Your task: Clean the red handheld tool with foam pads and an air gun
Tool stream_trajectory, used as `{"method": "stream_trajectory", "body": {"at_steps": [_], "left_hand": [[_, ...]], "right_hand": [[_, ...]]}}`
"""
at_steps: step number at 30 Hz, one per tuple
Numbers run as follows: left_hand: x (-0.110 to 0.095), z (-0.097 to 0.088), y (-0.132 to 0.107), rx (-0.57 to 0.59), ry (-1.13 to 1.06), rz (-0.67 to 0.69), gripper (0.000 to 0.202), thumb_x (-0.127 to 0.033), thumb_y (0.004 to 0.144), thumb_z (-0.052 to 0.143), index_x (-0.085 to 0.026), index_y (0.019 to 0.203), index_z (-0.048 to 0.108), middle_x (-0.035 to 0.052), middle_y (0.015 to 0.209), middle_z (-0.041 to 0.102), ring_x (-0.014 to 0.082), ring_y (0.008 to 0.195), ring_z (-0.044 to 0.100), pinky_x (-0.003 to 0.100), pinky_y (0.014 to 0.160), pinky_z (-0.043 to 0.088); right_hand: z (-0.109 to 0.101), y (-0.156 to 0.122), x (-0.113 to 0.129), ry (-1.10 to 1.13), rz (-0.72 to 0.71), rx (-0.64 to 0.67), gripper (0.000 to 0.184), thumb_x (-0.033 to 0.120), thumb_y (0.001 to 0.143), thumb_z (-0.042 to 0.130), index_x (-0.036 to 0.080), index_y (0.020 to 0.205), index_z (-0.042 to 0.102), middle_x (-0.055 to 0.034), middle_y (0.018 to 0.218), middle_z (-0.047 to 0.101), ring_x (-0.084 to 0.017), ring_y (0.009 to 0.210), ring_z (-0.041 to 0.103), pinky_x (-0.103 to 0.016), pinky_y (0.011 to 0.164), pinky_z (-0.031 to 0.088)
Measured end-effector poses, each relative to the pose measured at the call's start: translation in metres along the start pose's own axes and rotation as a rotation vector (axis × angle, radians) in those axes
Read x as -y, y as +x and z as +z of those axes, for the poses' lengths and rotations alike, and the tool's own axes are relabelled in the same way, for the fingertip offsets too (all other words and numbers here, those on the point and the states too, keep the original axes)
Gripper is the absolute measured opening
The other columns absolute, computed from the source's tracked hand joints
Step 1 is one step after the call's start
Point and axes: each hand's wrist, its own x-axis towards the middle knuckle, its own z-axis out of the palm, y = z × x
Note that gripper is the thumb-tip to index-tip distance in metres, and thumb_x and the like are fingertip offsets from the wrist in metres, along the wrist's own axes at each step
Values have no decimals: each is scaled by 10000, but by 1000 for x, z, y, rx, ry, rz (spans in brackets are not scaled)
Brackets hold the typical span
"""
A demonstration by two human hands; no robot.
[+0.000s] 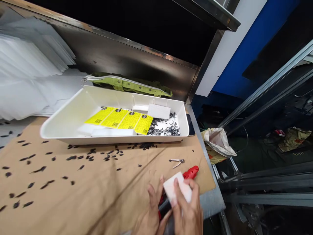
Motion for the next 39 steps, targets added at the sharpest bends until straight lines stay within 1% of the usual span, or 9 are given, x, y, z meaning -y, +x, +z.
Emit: {"method": "stream_trajectory", "body": {"at_steps": [4, 8, 13, 16, 23, 29, 32, 36, 39], "left_hand": [[8, -1, 4, 21, 21, 116, 831, -258, 1003, 390, -196, 1530, -250, 205, 1447, 495, 274, 1258, 542, 404, 928, 551], [19, 7, 3, -40, -44, 59, 762, -328, 1015, 350, -216, 1558, -172, 158, 1473, 492, 230, 1248, 555, 328, 936, 537], [16, 8, 1, -34, -21, 59, 793, -331, 1015, 378, -214, 1550, -196, 179, 1450, 524, 247, 1282, 529, 402, 966, 527], [12, 5, 1, 1, -72, 1, 755, -285, 1030, 331, -226, 1541, -222, 190, 1490, 473, 238, 1325, 492, 411, 999, 519], [25, 10, -3, -37, -89, 97, 802, -272, 1013, 383, -233, 1541, -220, 185, 1473, 503, 238, 1274, 553, 375, 927, 567], [17, 1, 1, 57, -87, 142, 916, -144, 995, 416, -289, 1470, -355, 194, 1624, 146, 236, 1336, 503, 348, 959, 569], [14, -1, 3, 42, -55, 144, 906, -120, 989, 401, -278, 1474, -349, 210, 1617, 64, 255, 1341, 495, 366, 942, 583], [16, 2, 4, 8, -26, 203, 920, -109, 976, 427, -264, 1488, -322, 217, 1602, 53, 282, 1322, 507, 374, 896, 607], [20, 4, 4, -9, 7, 201, 904, -119, 974, 434, -228, 1509, -287, 228, 1584, 156, 278, 1283, 549, 367, 891, 605]], "right_hand": [[4, 3, -13, 22, 58, -94, 458, 329, 1017, 353, 295, 1440, 525, -164, 1310, 504, -311, 1160, 628, -443, 864, 584], [10, -4, -13, 111, 8, -28, 564, 292, 1009, 354, 352, 1564, 272, -134, 1387, 487, -275, 1105, 666, -379, 822, 596], [10, -1, -13, 128, 182, -93, 630, 395, 1019, 307, 249, 1595, 98, -197, 1472, 417, -355, 1286, 557, -485, 918, 554], [13, -2, -12, 194, 115, -47, 606, 399, 1016, 297, 277, 1583, 119, -182, 1486, 419, -325, 1225, 610, -426, 840, 582], [6, 3, -6, 173, 145, -107, 493, 354, 995, 346, 229, 1468, 295, -187, 1404, 495, -331, 1250, 578, -457, 887, 554], [6, 8, 5, 150, 160, -98, 396, 292, 958, 374, 209, 1345, 372, -185, 1299, 563, -336, 1207, 595, -470, 896, 539], [7, 9, 9, 112, 132, -139, 397, 286, 955, 375, 210, 1345, 376, -197, 1306, 559, -349, 1152, 623, -475, 819, 551], [4, 16, 9, 110, 114, -101, 304, 293, 964, 381, 209, 1253, 427, -160, 1196, 593, -333, 1056, 654, -464, 776, 551], [-2, 24, 1, 82, 159, -127, 282, 316, 977, 348, 191, 1212, 441, -167, 1176, 574, -342, 1061, 643, -472, 783, 541]]}}
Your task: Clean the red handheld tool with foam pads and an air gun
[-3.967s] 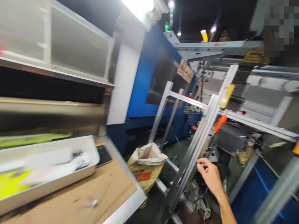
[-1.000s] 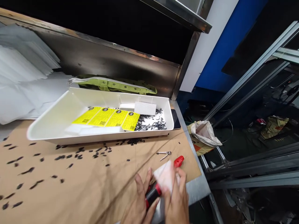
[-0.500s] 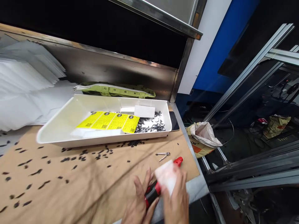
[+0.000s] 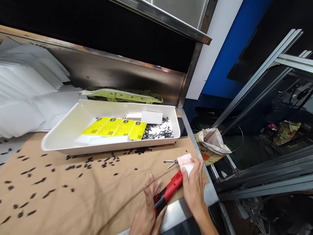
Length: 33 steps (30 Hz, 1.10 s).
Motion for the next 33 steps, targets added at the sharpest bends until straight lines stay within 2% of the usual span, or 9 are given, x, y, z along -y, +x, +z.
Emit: {"method": "stream_trajectory", "body": {"at_steps": [3, 6, 12, 16, 20, 23, 27, 31, 33], "left_hand": [[3, -2, 1, 25, 78, 7, 802, -164, 975, 436, -227, 1583, -83, 191, 1564, 304, 287, 1298, 517, 356, 933, 574], [2, -7, 2, 73, 196, 89, 715, -191, 975, 459, -234, 1596, 108, 164, 1606, 247, 300, 1375, 396, 338, 997, 516], [4, -7, 2, 44, 253, 113, 657, -216, 999, 425, -211, 1591, 141, 168, 1622, 211, 275, 1356, 437, 275, 974, 517], [7, -5, 0, 63, 252, 156, 680, -207, 980, 461, -215, 1589, 159, 156, 1634, 185, 292, 1373, 412, 300, 996, 506], [4, -5, -1, 51, 239, 112, 683, -164, 979, 439, -255, 1591, 151, 139, 1643, 179, 281, 1371, 431, 293, 1005, 509], [5, -8, 5, 73, 258, 201, 699, -145, 957, 452, -243, 1589, 170, 146, 1643, 157, 296, 1349, 460, 279, 978, 526], [13, -19, 17, 47, 351, 302, 709, -93, 931, 414, -318, 1575, 220, 111, 1654, 118, 282, 1333, 500, 273, 954, 545], [12, -33, 26, 84, 426, 320, 695, -445, 913, 552, -250, 1544, 332, 127, 1487, 530, 330, 1257, 602, 463, 949, 566], [7, -36, 31, 69, 425, 260, 699, -550, 890, 570, -198, 1479, 437, 114, 1302, 694, 295, 1098, 710, 413, 864, 616]], "right_hand": [[-1, 2, -10, 8, -39, 19, 315, 342, 999, 336, 251, 1289, 418, -130, 1237, 559, -307, 1084, 645, -424, 764, 543], [-3, 6, -20, 31, -28, 28, 303, 359, 999, 346, 248, 1269, 424, -120, 1223, 544, -306, 1089, 636, -450, 823, 535], [-5, 11, -24, 125, -32, 44, 236, 348, 1007, 350, 268, 1219, 418, -85, 1173, 537, -261, 1081, 622, -394, 812, 521], [-4, 14, -22, 85, -3, -25, 204, 367, 988, 367, 243, 1138, 429, -93, 1130, 530, -287, 1024, 620, -436, 814, 514], [-6, 12, -24, 126, -27, 31, 188, 329, 998, 365, 262, 1162, 431, -73, 1121, 537, -257, 1028, 625, -395, 809, 515], [-11, 18, -32, 107, -27, 62, 176, 331, 985, 374, 245, 1125, 438, -83, 1135, 535, -276, 1061, 612, -445, 869, 507], [-14, 25, -47, 125, -13, 126, 280, 393, 986, 371, 233, 1198, 458, -101, 1210, 524, -292, 1112, 597, -505, 929, 496], [-14, 19, -51, 125, 6, 135, 384, 392, 992, 347, 231, 1333, 415, -129, 1327, 479, -304, 1210, 565, -511, 965, 491], [-15, 14, -50, 110, -6, 130, 413, 373, 994, 339, 227, 1378, 388, -138, 1365, 462, -303, 1251, 549, -490, 966, 500]]}}
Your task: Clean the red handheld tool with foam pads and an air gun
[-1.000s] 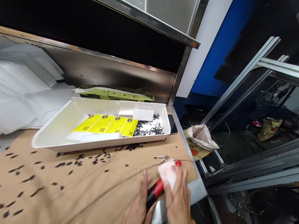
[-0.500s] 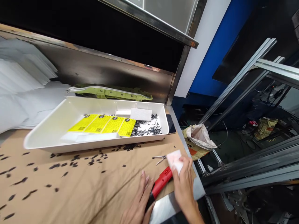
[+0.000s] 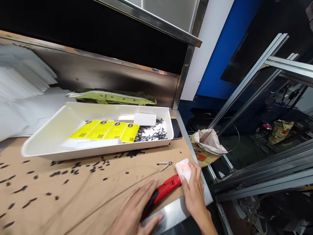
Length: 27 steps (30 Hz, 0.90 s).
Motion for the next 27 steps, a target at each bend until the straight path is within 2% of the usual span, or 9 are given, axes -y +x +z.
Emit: {"method": "stream_trajectory", "body": {"at_steps": [3, 6, 12, 16, 21, 25, 27], "left_hand": [[-5, 1, 9, -63, -90, -92, 450, -534, 923, 546, -215, 1221, 654, 75, 1081, 785, 237, 922, 764, 312, 758, 642], [-9, 5, 15, -88, -214, -159, 340, -535, 912, 574, -259, 1041, 724, 27, 935, 798, 212, 850, 768, 282, 758, 636], [-14, 6, 15, -67, -297, -269, 301, -483, 917, 582, -251, 1033, 734, 40, 944, 787, 214, 870, 766, 254, 740, 628], [-17, 6, 16, -95, -317, -272, 269, -473, 920, 581, -276, 1022, 732, 15, 946, 786, 201, 879, 769, 214, 706, 621], [-16, 10, 13, -93, -267, -275, 312, -481, 929, 566, -248, 1053, 733, 29, 969, 793, 224, 910, 767, 261, 760, 633], [-15, 13, 8, -150, -243, -244, 333, -498, 938, 547, -235, 1035, 726, 40, 952, 791, 217, 890, 769, 251, 750, 631], [-16, 14, 6, -158, -241, -234, 310, -483, 935, 562, -242, 1059, 712, 37, 970, 788, 214, 909, 766, 249, 766, 628]], "right_hand": [[1, -9, 3, -38, -3, 0, 444, 355, 995, 354, 236, 1423, 359, -138, 1398, 456, -295, 1265, 553, -452, 942, 524], [4, -17, 6, -82, 8, 6, 455, 299, 988, 371, 263, 1441, 346, -121, 1416, 461, -275, 1258, 568, -406, 893, 552], [6, -10, 19, -115, -47, -3, 391, 192, 949, 369, 211, 1333, 438, -135, 1292, 536, -289, 1194, 601, -428, 883, 553], [4, -10, 19, -131, -15, -23, 395, 220, 950, 385, 246, 1342, 422, -121, 1302, 534, -284, 1136, 632, -393, 770, 573], [6, -4, 18, -119, -39, 13, 366, 237, 961, 350, 196, 1307, 462, -145, 1264, 545, -292, 1152, 619, -437, 858, 568], [-9, 0, 12, -159, -20, 75, 414, 323, 967, 387, 240, 1351, 516, -135, 1293, 534, -290, 1054, 668, -417, 748, 598], [-20, 1, 13, -153, -30, 93, 402, 356, 966, 418, 275, 1320, 589, -116, 1265, 544, -269, 1003, 685, -423, 792, 603]]}}
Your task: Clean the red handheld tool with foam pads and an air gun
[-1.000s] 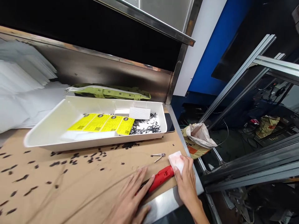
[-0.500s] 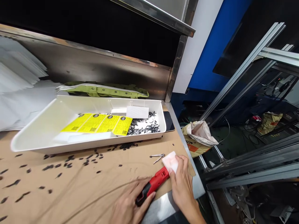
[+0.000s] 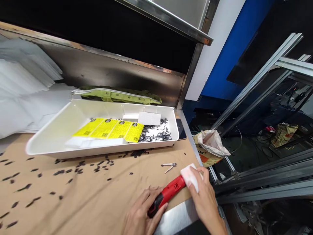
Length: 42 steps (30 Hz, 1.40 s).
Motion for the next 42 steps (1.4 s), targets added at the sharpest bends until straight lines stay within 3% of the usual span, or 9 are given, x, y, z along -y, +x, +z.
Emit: {"method": "stream_trajectory", "body": {"at_steps": [5, 9, 13, 20, 27, 30, 34, 37, 42], "left_hand": [[-2, 2, -3, 32, -62, -39, 285, -443, 943, 557, -249, 1096, 699, 49, 1001, 783, 206, 914, 764, 233, 754, 623], [-4, 3, -2, 75, -129, -112, 263, -423, 912, 598, -260, 1087, 708, 50, 1016, 781, 223, 951, 756, 267, 803, 623], [-4, 3, 0, 93, -192, -137, 228, -387, 903, 609, -264, 1067, 709, 46, 997, 778, 213, 921, 758, 257, 778, 623], [-2, 2, -1, 42, -141, -44, 217, -353, 911, 614, -249, 1084, 695, 43, 991, 779, 193, 917, 759, 235, 792, 613], [-4, 1, -1, 85, -155, -112, 237, -406, 899, 617, -284, 1083, 703, 28, 1014, 780, 207, 939, 757, 240, 776, 621], [-5, -1, 0, 61, -157, -96, 228, -424, 896, 615, -273, 1041, 706, 34, 993, 781, 207, 912, 760, 239, 775, 619], [-3, -3, -3, 127, -161, -70, 169, -352, 916, 597, -282, 1037, 693, 23, 1015, 768, 192, 933, 752, 210, 779, 604], [0, -2, -7, 122, -147, -31, 172, -322, 920, 595, -294, 1069, 677, 11, 1034, 761, 180, 949, 748, 203, 801, 598], [5, 1, -11, 95, -121, 19, 179, -301, 919, 608, -292, 1092, 653, 6, 1030, 756, 163, 949, 746, 185, 821, 586]], "right_hand": [[-14, -1, 21, 83, -156, 95, 349, 241, 877, 537, 285, 1175, 713, -96, 1282, 572, -252, 1140, 643, -393, 963, 567], [-11, -2, 28, 9, -125, 64, 352, 201, 846, 513, 205, 1113, 743, -143, 1210, 606, -276, 1081, 666, -440, 945, 575], [-11, -1, 24, 64, -216, 132, 383, 169, 815, 514, 231, 1123, 732, -109, 1210, 635, -244, 1098, 663, -390, 963, 564], [-21, 2, 26, 85, -209, 235, 378, 168, 812, 517, 221, 1114, 737, -99, 1187, 661, -232, 1066, 677, -367, 947, 564], [-14, -1, 20, 101, -237, 239, 439, 143, 787, 546, 257, 1174, 720, -78, 1239, 657, -217, 1099, 672, -333, 958, 558], [-20, 14, -1, 51, -112, 139, 375, 197, 834, 511, 215, 1128, 742, -104, 1215, 646, -232, 1041, 680, -380, 960, 553], [-32, 21, -21, 93, -4, -24, 366, 282, 887, 482, 221, 1136, 744, -107, 1232, 620, -240, 1078, 660, -378, 966, 541], [-29, 11, -15, 192, -42, 53, 373, 299, 895, 499, 249, 1189, 724, -103, 1274, 587, -231, 1144, 630, -368, 1016, 511], [-22, 10, -5, 157, 22, 116, 379, 292, 876, 490, 215, 1147, 743, -133, 1237, 551, -247, 1051, 655, -420, 972, 528]]}}
